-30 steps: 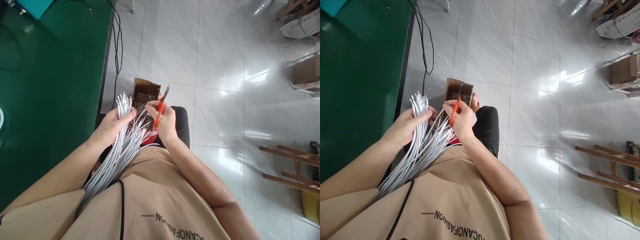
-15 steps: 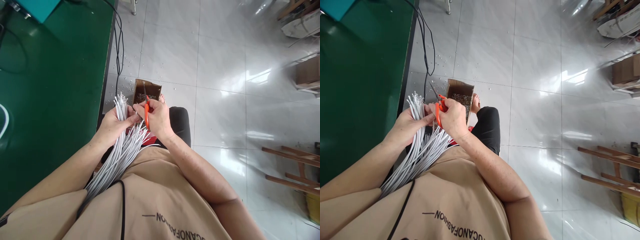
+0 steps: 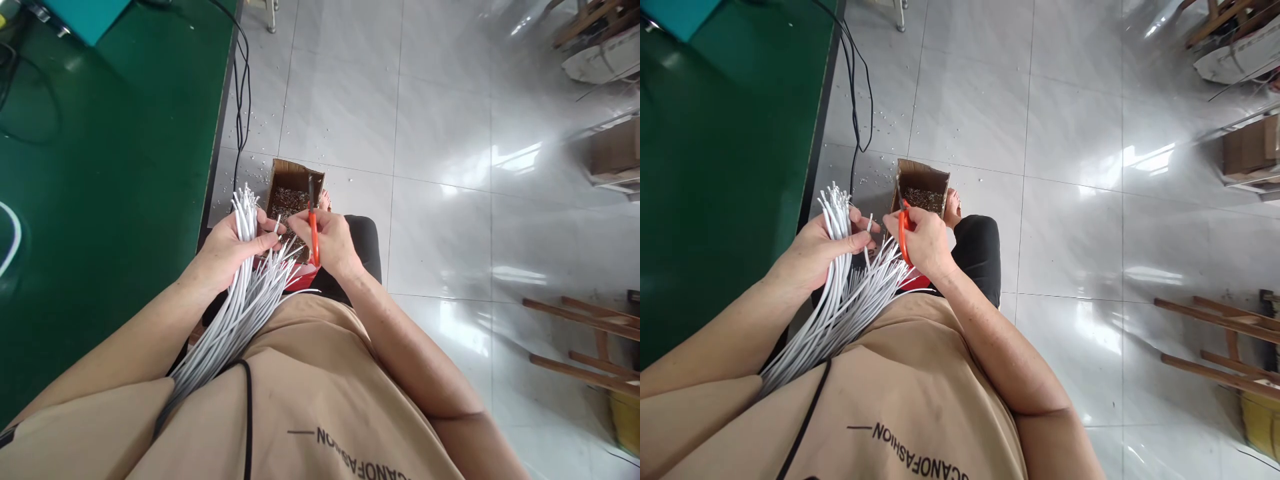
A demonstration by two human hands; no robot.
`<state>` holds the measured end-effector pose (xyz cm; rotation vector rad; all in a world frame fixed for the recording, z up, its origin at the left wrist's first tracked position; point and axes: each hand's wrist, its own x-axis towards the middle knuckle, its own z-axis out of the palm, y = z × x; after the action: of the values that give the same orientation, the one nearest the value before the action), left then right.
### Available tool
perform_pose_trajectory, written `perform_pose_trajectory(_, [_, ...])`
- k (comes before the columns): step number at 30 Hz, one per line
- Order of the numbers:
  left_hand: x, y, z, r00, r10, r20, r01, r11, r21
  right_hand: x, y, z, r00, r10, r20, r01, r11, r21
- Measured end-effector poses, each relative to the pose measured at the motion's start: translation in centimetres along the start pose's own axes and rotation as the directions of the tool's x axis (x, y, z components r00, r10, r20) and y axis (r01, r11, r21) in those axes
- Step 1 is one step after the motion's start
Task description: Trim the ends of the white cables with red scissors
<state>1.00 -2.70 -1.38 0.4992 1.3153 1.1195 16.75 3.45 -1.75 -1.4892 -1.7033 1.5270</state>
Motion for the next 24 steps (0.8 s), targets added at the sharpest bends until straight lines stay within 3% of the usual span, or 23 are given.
perform_pose_trajectory(4, [-0.1, 0.2, 0.0, 0.999, -0.046, -0.007, 0.046, 0.999, 0.016, -0.4, 1.0, -0.1, 0.990, -0.101, 0.100, 0.134, 0.898, -0.419])
perform_pose_trajectory(8, [-0.3, 0.2, 0.3, 0.999, -0.018, -0.052, 0.021, 0.998, 0.059, -0.6, 1.0, -0.3, 0.978, -0.131, 0.163, 0.205, 0.759, -0.618])
perform_pose_trajectory(12, [-0.1, -0.4, 0.1, 0.992, 0.091, -0.091, -0.072, 0.978, 0.195, -0.8, 0.2, -0.6, 0.976, -0.121, 0.183, 0.217, 0.662, -0.717])
perform_pose_trajectory(17, [0.1, -0.9, -0.4, 0.966, 0.212, -0.147, -0.122, 0.879, 0.460, -1.2, -0.2, -0.5, 0.972, -0.129, 0.195, 0.233, 0.600, -0.765])
perform_pose_trajectory(24, [-0.1, -0.6, -0.2, 0.975, 0.192, -0.116, -0.119, 0.880, 0.460, -1.8, 0.3, 0.3, 0.977, -0.137, 0.165, 0.214, 0.596, -0.774])
